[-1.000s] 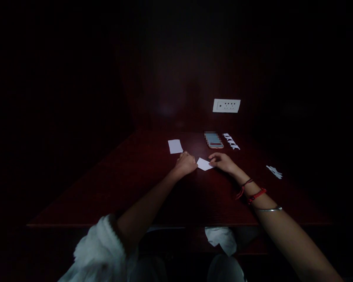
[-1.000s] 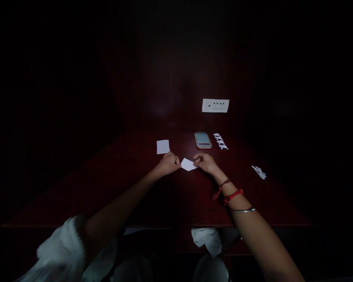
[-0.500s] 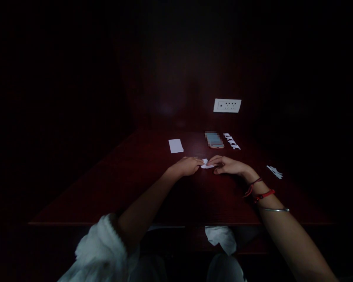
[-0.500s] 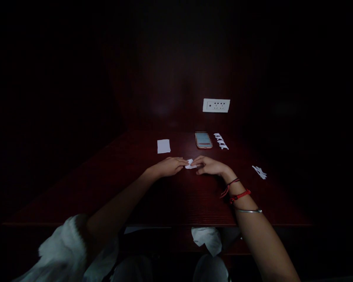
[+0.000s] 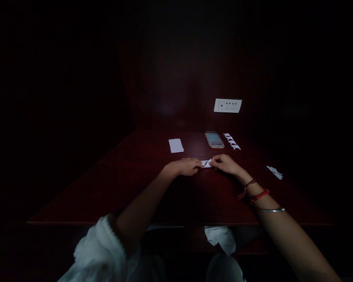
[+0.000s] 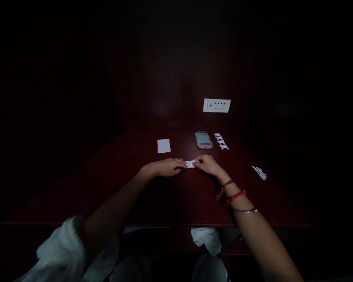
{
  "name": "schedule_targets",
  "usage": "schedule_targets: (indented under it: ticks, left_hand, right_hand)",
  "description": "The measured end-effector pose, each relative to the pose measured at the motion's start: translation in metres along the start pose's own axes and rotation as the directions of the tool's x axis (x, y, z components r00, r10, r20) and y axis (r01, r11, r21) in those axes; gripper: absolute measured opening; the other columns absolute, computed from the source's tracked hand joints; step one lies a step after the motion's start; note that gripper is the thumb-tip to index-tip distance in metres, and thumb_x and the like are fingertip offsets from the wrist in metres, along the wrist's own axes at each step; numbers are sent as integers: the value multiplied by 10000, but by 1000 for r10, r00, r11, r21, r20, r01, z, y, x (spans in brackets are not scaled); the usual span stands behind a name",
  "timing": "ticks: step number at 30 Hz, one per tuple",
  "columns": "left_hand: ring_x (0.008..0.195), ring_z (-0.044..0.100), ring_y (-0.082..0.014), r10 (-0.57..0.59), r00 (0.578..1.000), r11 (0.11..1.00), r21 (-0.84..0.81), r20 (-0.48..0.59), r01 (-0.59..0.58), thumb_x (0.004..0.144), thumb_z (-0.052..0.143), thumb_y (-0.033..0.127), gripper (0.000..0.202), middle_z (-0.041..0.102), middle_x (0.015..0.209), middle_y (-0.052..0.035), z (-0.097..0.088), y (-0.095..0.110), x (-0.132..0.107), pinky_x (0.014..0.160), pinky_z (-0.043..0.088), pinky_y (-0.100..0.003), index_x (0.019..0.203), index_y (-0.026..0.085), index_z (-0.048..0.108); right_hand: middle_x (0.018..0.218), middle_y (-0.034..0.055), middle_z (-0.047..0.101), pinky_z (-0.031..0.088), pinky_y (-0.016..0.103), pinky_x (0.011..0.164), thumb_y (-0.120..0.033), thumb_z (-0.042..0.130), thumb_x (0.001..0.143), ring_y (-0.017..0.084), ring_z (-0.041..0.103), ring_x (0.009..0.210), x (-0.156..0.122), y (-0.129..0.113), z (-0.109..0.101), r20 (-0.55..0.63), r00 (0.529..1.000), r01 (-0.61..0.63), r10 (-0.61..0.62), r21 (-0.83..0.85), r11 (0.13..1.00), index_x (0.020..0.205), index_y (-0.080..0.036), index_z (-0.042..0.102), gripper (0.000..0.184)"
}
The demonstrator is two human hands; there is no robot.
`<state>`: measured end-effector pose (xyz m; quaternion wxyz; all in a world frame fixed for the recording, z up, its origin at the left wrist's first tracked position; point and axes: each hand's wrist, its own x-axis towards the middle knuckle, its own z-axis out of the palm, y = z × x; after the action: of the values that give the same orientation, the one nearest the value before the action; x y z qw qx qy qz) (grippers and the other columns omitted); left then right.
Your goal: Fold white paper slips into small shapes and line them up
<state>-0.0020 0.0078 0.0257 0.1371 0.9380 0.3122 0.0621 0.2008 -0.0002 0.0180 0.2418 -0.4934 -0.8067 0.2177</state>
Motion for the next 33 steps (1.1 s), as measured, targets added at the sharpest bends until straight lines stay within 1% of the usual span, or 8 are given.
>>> schedule_targets:
  ticks: [4,8,13,15,18,23,28,33]
  left_hand:
    - [1056,383,-143,-15,1000,998,-62,-20,14,669,454,140,331,447,1147,9,-2,5,0,894,238,-241,969,251,539]
    - [1021,420,-147,-19,1000,997,-81,-12,18,660,451,132,331,498,1091,3,-6,11,-1,872,269,-231,957,246,542]
    - [968,459,-207,-151,988,984,-100,-29,147,646,483,174,352,516,1059,-43,-7,15,-3,821,318,-294,992,232,512]
    - [989,441,-230,-177,984,981,-92,-26,174,638,494,183,370,502,1075,-62,-6,17,-3,817,318,-324,1005,227,498]
    - [1034,399,-244,-170,985,984,-40,17,171,634,493,179,388,464,1121,-64,-4,19,-3,828,306,-350,1019,233,483]
    - [1061,369,-242,-189,981,982,-18,42,190,632,485,183,389,431,1156,-64,0,20,-1,836,301,-349,1019,227,478]
    - [1066,362,-236,-203,977,979,31,60,201,643,471,204,408,425,1159,-62,1,20,-2,831,307,-338,1048,238,452]
    - [1044,381,-266,-261,963,965,39,63,259,644,479,233,436,447,1129,-103,-2,25,-4,806,319,-371,1077,218,433]
  right_hand:
    - [500,-19,527,309,181,473,-349,468,636,83,458,488,4,4,5,-54,990,-136,134,-30,990,617,-150,573,226]
    - [546,-12,544,321,188,503,-315,488,612,95,478,534,6,2,8,-134,974,-193,182,-70,979,593,-164,574,175]
    - [585,8,572,339,197,530,-290,511,596,114,513,577,8,-1,10,-183,951,-269,248,-102,958,612,-170,590,144]
    - [599,13,584,346,199,541,-288,516,597,119,526,592,9,-1,11,-177,951,-275,254,-106,956,612,-172,590,139]
    - [633,24,599,353,205,559,-290,514,611,128,539,619,11,1,12,-177,954,-264,241,-121,957,614,-175,590,137]
    - [669,48,609,363,211,579,-292,509,632,137,548,639,12,4,14,-183,953,-269,242,-138,953,633,-173,595,147]
    - [694,62,611,369,214,572,-310,508,637,144,553,653,15,6,18,-203,939,-314,279,-173,933,659,-173,602,167]
    - [753,90,613,376,232,576,-326,490,647,166,558,705,17,1,19,-204,927,-360,313,-257,897,705,-172,609,203]
